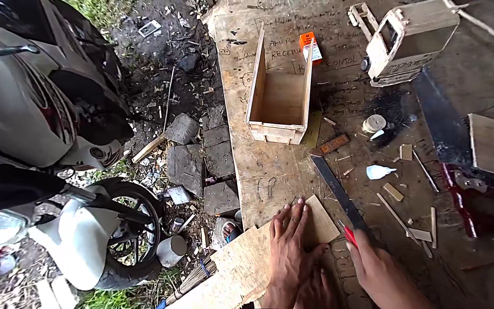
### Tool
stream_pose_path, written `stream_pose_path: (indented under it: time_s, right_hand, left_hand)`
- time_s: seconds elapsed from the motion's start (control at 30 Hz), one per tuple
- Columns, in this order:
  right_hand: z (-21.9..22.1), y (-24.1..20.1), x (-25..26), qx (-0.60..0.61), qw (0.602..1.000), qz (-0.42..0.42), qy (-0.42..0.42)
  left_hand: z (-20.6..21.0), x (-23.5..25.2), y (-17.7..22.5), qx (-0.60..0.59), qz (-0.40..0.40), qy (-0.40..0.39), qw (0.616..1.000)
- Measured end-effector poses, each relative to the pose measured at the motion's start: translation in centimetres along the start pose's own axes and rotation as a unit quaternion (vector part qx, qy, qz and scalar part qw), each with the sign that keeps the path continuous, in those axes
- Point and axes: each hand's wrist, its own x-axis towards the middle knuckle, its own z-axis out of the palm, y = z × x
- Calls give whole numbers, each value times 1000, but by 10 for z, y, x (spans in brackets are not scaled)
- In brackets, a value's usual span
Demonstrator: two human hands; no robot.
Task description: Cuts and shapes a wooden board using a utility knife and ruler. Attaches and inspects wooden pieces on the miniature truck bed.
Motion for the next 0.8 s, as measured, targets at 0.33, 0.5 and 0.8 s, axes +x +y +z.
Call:
stream_pose_path:
  time_s: [0.33, 0.5, 0.8]
  right_hand:
    - [8, -32, 52, -56, 998, 7, -41]
    - [11, -30, 52, -69, 997, -10, -19]
    - [3, -41, 53, -84, 994, 19, -64]
  left_hand:
    - [-1, 0, -1, -7, 1, 1, 1000]
    - [1, -1, -1, -10, 4, 3, 1000]
    - [2, -1, -1, -22, 5, 7, 1000]
